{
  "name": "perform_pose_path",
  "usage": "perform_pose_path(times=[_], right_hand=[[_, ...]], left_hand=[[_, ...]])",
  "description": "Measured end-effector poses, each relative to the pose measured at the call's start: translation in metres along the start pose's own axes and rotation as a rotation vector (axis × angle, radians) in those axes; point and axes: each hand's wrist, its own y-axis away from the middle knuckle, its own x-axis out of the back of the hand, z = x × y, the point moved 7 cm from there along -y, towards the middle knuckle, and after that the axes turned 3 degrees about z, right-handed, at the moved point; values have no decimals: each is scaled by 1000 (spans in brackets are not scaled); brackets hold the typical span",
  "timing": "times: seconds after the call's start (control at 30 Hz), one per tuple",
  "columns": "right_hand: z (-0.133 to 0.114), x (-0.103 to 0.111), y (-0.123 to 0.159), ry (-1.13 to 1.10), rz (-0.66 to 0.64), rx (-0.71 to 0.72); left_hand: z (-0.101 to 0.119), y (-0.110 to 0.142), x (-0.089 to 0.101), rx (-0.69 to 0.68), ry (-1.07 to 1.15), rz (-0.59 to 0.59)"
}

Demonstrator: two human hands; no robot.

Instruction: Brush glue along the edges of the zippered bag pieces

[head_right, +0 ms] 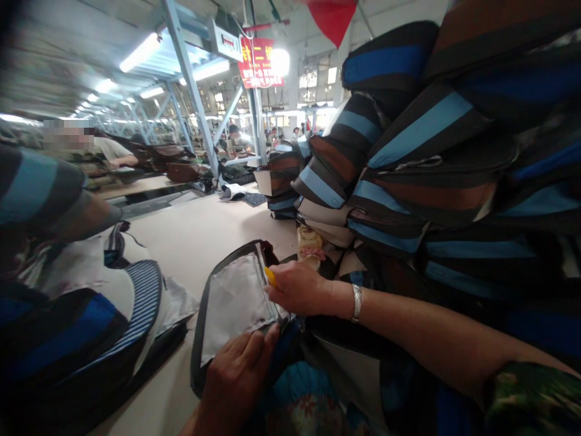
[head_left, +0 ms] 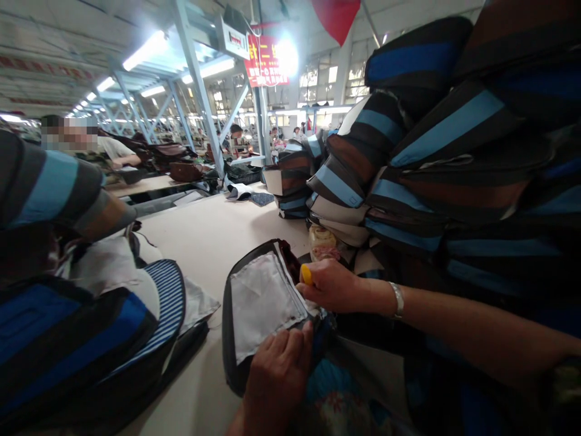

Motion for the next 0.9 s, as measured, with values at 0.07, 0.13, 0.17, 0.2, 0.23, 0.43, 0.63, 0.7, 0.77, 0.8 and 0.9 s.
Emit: perform_pose_path(times=[0.07,0.13,0.17,0.2,0.23,0.43,0.63,0.7,0.77,0.8,0.9], right_hand=[[-1,4,-1,12,-51,6],[3,12,-4,25,-22,-36],[5,15,-6,37,8,-67],[6,16,-7,50,29,-94],[5,13,-7,60,32,-108],[-13,10,6,-155,-61,-36],[23,79,21,-838,396,-286],[38,69,31,-1291,520,-434],[33,36,34,-1678,443,-524],[24,17,34,-1832,363,-554],[-11,-34,32,-2185,188,-612]], left_hand=[[2,0,1,-27,13,-3],[6,2,1,-53,19,-5],[7,4,1,-57,20,-8],[7,5,1,-56,18,-10],[7,7,0,-51,15,-11],[3,15,1,-45,6,-23],[-44,9,33,118,-24,129],[-69,7,49,245,72,174],[-92,8,59,392,175,170],[-101,11,61,467,204,169],[-114,24,66,595,180,230]])
